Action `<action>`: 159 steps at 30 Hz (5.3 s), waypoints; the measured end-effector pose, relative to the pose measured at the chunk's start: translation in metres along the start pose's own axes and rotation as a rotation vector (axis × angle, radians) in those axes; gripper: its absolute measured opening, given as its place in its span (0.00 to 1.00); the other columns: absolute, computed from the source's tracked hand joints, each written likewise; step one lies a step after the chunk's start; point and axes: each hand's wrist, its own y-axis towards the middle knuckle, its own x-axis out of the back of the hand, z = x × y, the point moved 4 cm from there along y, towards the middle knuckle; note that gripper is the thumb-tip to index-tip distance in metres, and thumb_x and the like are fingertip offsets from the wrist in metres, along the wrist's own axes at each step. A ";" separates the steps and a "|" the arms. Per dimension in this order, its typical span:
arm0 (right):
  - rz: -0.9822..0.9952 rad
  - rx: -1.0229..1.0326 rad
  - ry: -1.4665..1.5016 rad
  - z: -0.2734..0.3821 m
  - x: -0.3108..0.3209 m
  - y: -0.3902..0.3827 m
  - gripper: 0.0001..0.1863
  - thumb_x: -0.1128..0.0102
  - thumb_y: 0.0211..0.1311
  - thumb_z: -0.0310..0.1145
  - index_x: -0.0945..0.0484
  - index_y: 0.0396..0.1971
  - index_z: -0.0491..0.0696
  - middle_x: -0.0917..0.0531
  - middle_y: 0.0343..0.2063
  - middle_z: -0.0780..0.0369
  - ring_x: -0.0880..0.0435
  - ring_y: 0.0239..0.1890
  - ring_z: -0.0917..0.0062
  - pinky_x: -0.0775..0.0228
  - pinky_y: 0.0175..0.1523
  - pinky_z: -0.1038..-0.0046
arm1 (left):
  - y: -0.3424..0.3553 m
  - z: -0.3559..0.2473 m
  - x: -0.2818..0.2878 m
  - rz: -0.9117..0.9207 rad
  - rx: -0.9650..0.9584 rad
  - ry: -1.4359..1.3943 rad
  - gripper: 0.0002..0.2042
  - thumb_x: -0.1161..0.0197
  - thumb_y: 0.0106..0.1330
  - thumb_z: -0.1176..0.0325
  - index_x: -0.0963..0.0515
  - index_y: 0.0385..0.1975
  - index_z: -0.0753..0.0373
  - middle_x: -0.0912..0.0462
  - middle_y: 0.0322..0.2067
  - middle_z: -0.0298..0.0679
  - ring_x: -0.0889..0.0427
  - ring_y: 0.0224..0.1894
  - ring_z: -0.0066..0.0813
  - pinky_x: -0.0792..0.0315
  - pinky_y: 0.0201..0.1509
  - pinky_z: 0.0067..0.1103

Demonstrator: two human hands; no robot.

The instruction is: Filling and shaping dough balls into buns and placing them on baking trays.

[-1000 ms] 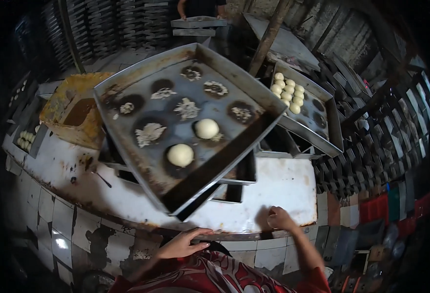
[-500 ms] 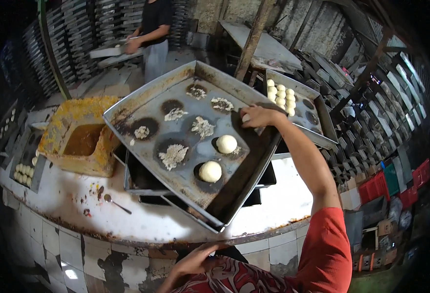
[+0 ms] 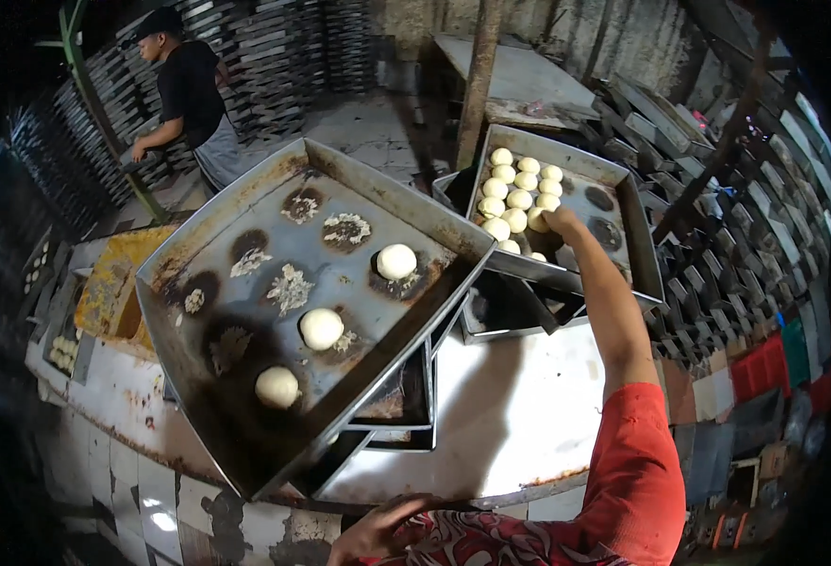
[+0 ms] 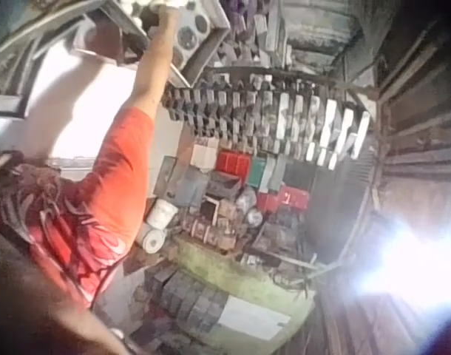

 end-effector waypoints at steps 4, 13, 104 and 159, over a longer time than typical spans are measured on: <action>0.035 0.061 0.929 0.047 0.040 -0.058 0.12 0.36 0.48 0.34 0.29 0.28 0.45 0.25 0.23 0.62 0.27 0.23 0.75 0.31 0.30 0.71 | -0.004 -0.004 -0.004 -0.094 0.063 0.318 0.24 0.42 0.62 0.69 0.37 0.59 0.63 0.33 0.57 0.43 0.33 0.59 0.35 0.42 0.63 0.27; 0.417 1.028 0.725 0.214 0.040 -0.561 0.14 0.36 0.45 0.27 0.25 0.35 0.44 0.24 0.37 0.55 0.25 0.42 0.64 0.35 0.50 0.61 | -0.062 0.075 -0.006 -0.622 -0.319 -0.920 0.17 0.57 0.71 0.63 0.35 0.53 0.66 0.27 0.50 0.48 0.28 0.53 0.37 0.34 0.59 0.31; 0.873 0.826 0.861 0.625 -0.034 -0.631 0.05 0.41 0.55 0.26 0.23 0.32 0.43 0.22 0.32 0.61 0.24 0.33 0.76 0.30 0.38 0.78 | -0.376 0.022 0.248 -0.730 -0.396 -1.227 0.24 0.57 0.57 0.78 0.43 0.58 0.64 0.28 0.47 0.43 0.25 0.44 0.34 0.26 0.43 0.26; 1.186 0.247 0.514 0.059 0.017 -0.454 0.13 0.40 0.53 0.27 0.29 0.39 0.43 0.23 0.37 0.58 0.23 0.34 0.69 0.30 0.40 0.74 | -0.067 0.065 0.050 -0.099 -0.040 0.590 0.13 0.44 0.64 0.60 0.26 0.42 0.60 0.23 0.41 0.41 0.25 0.47 0.36 0.31 0.50 0.27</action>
